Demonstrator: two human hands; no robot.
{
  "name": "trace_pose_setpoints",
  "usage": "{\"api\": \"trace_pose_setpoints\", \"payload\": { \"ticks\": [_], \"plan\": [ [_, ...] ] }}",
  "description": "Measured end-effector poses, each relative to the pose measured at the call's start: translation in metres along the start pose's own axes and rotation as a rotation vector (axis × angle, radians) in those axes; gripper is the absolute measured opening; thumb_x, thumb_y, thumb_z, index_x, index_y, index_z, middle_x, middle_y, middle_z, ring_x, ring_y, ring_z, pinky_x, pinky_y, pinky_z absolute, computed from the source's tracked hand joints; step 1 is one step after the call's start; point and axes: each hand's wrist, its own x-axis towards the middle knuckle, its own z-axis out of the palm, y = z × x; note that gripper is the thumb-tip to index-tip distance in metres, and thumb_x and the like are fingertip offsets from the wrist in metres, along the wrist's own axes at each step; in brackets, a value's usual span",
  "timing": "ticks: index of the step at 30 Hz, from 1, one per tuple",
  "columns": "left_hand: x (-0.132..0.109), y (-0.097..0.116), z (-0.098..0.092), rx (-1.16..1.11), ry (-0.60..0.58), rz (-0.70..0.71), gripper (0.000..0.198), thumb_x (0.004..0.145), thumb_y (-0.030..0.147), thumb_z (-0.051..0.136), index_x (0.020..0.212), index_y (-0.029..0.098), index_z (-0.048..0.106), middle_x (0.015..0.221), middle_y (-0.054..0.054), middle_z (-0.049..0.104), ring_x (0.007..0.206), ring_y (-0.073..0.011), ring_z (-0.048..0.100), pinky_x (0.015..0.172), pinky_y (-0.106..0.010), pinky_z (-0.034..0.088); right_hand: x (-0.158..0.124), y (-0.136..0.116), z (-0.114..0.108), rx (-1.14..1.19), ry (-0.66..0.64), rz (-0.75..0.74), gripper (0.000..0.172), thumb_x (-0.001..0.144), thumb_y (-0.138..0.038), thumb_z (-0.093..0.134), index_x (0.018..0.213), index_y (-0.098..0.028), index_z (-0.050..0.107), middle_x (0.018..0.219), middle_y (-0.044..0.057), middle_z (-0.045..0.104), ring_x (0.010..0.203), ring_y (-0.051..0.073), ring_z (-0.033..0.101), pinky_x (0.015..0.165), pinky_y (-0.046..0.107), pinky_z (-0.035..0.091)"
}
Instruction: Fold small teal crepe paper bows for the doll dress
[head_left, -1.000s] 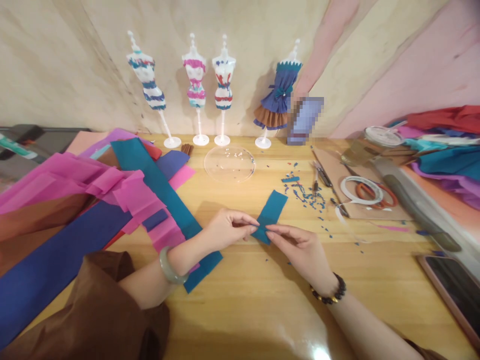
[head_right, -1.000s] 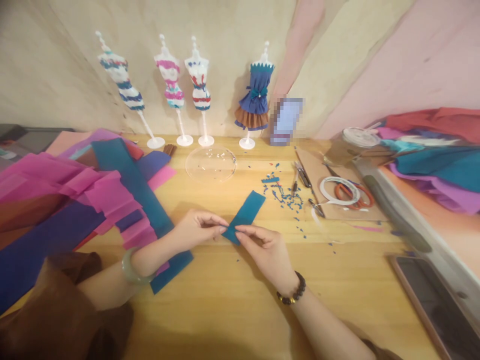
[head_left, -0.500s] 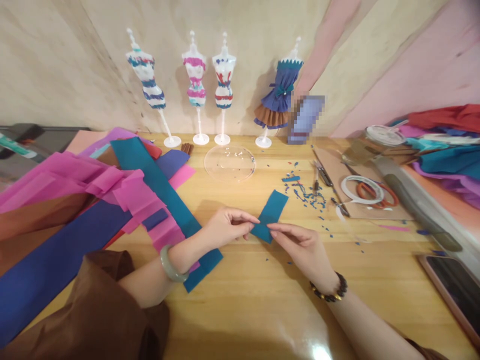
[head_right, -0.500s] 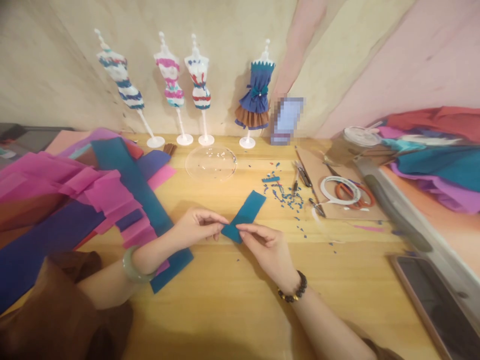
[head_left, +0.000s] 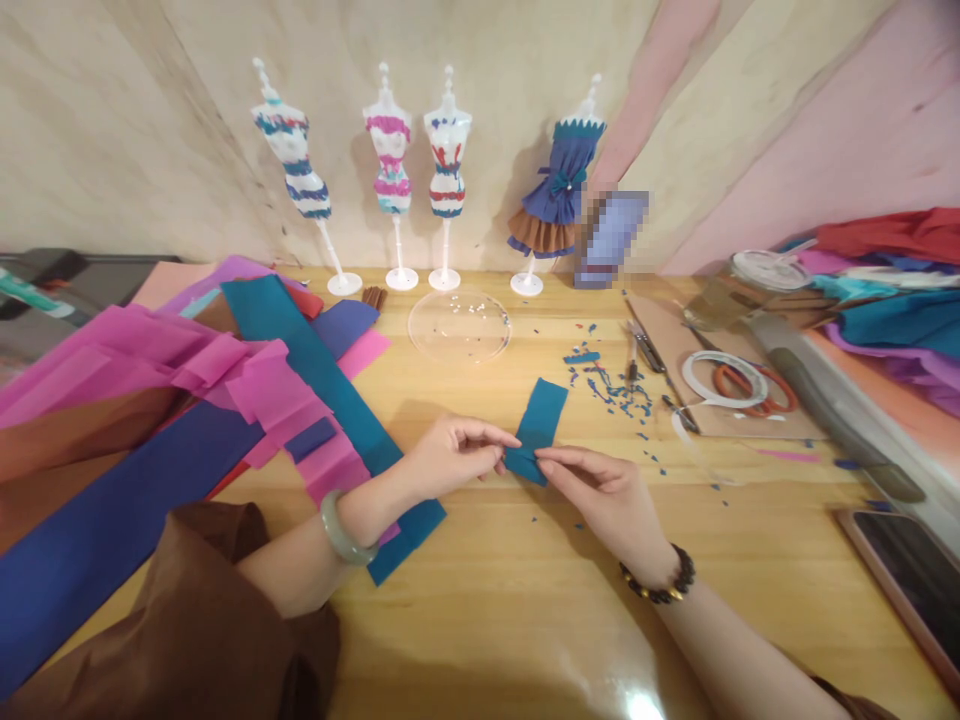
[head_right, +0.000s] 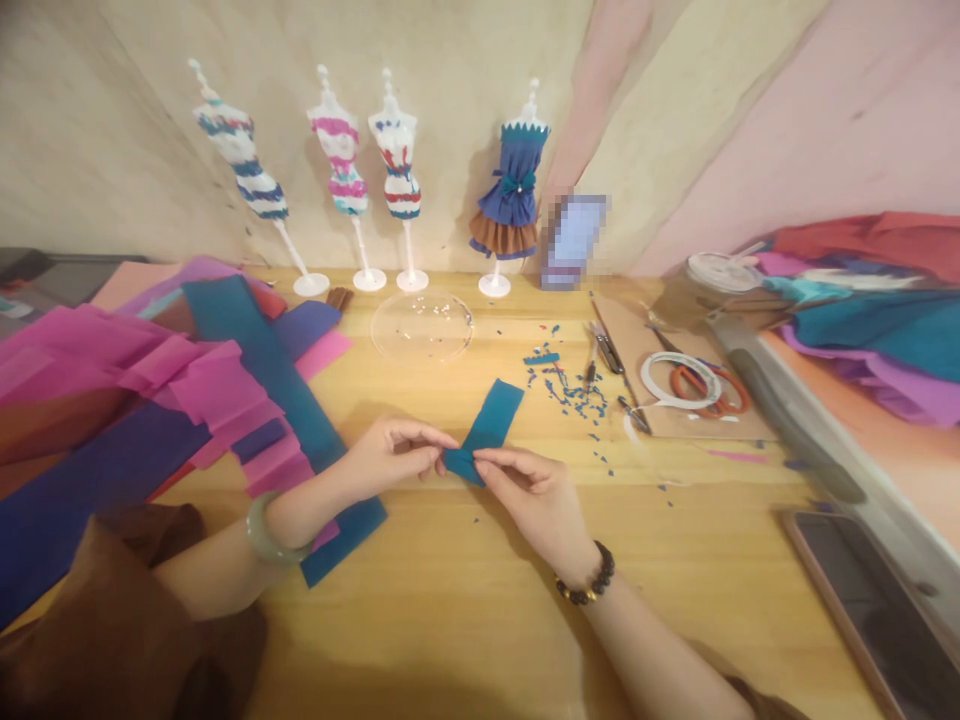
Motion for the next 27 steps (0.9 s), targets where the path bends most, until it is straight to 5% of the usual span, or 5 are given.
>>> {"api": "trace_pose_setpoints", "payload": {
  "ticks": [4,11,27],
  "plan": [
    [-0.002,0.004,0.001,0.031,-0.017,0.01,0.032,0.081,0.037,0.06,0.102,0.014,0.07,0.066,-0.001,0.064,0.056,-0.0093,0.054,0.05,-0.018,0.042,-0.002,-0.001,0.002,-0.05,-0.031,-0.116,0.011,0.076,-0.027,0.067,0.082,-0.023,0.076,0.083,0.005,0.077,0.074,0.02,0.072,0.071,0.032,0.06],
    [-0.003,0.006,0.005,0.225,-0.074,0.06,0.018,0.079,0.029,0.061,0.079,0.014,0.071,0.067,-0.001,0.063,0.061,-0.011,0.052,0.055,-0.021,0.04,-0.005,-0.007,0.005,-0.142,-0.066,-0.278,0.013,0.081,-0.021,0.063,0.083,-0.026,0.075,0.083,0.003,0.077,0.076,0.019,0.072,0.072,0.031,0.059],
    [-0.002,0.003,0.01,0.272,-0.04,0.111,0.015,0.077,0.022,0.059,0.075,0.012,0.071,0.067,-0.003,0.064,0.062,-0.0119,0.054,0.06,-0.023,0.042,-0.006,0.005,0.006,-0.083,-0.019,-0.121,0.017,0.08,-0.025,0.065,0.096,-0.022,0.07,0.086,0.005,0.074,0.078,0.018,0.069,0.076,0.031,0.058]
  ]
}}
